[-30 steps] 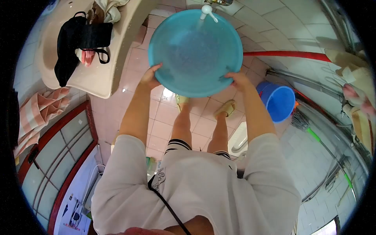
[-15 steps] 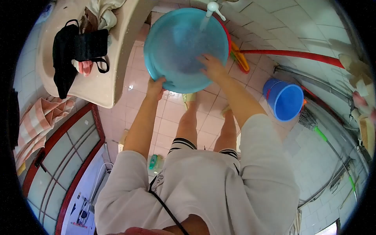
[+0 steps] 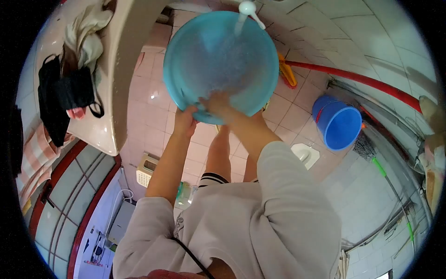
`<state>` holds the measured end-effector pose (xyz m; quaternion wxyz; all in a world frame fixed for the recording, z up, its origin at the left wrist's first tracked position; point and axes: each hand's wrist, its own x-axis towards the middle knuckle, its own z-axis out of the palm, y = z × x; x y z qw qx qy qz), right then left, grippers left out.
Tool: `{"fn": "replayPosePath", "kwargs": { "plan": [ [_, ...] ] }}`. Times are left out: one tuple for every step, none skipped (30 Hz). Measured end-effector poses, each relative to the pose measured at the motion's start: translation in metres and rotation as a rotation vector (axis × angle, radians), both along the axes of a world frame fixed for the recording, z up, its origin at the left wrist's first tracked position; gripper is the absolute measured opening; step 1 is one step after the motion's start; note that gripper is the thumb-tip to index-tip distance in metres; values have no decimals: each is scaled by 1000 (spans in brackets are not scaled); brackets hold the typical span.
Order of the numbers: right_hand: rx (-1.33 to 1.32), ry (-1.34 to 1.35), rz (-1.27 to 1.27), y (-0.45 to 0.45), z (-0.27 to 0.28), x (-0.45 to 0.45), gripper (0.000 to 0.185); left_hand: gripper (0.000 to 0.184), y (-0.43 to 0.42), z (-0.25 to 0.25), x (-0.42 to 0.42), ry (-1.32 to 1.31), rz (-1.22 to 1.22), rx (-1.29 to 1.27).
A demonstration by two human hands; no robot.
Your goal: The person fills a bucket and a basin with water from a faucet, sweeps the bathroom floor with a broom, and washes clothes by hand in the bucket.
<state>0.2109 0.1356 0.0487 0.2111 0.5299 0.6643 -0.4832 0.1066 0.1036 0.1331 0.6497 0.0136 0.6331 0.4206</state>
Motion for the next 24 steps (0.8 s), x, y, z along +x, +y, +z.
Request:
{"fn": "replayPosePath", "kwargs": {
  "plan": [
    [6,318,-95,-11,-26,-14,51,37,0,-3,3,-8,1,-16],
    [10,637,-186,-26,-53,-18,53,37,-1,-9,2,-9,5,-20],
    [1,637,-180,-20,-48,-9,53,37,-5,-15,-3,-43,-8,-24],
    [31,727,68,-9,-34,8,54,36,-7,-18,-4,-76,-20,-27],
    [63,811,316,-3,-27,27,54,36,-4,-10,0,-74,-15,-31],
    [69,697,464,0,-39,52,49,35,4,4,6,-69,66,-72],
    [76,576,609,3,-53,81,47,34,8,13,12,-65,147,-109],
    [58,342,536,23,-22,105,50,34,5,14,9,-68,153,-106],
    [42,108,457,45,15,127,53,34,-1,10,2,-59,84,-118],
    [190,-65,509,59,9,145,55,34,-5,11,-1,-49,13,-133],
    [336,-237,554,79,-2,162,56,34,-7,15,4,-49,16,-136],
    [525,-167,674,103,-21,185,53,35,-5,19,12,-52,25,-150],
    [718,-95,791,119,-33,198,50,35,-1,22,16,-54,32,-161],
    [728,-98,790,127,-10,196,50,35,-1,19,13,-53,31,-152],
    [787,-87,540,134,35,191,46,36,-3,9,10,-146,38,-159],
    [837,-74,285,133,66,189,42,38,-2,6,7,-240,40,-168],
    [845,-79,275,123,77,192,42,38,6,12,11,-238,30,-162],
    [904,-11,-148,112,84,198,41,38,15,21,17,-234,94,-187],
    [937,60,-574,104,85,204,39,39,22,29,19,-230,158,-214],
    [478,323,-846,89,63,219,42,39,23,29,18,-228,149,-207],
    [-11,575,-1069,76,44,231,46,40,22,26,17,-257,105,-221],
    [-379,642,-1343,62,63,223,46,40,24,29,18,-286,58,-237],
    [-770,701,-1591,46,84,214,46,40,25,34,17,-285,44,-230],
    [-829,711,-1616,30,67,211,43,44,28,46,16,-182,-4,-240]
  ]
}}
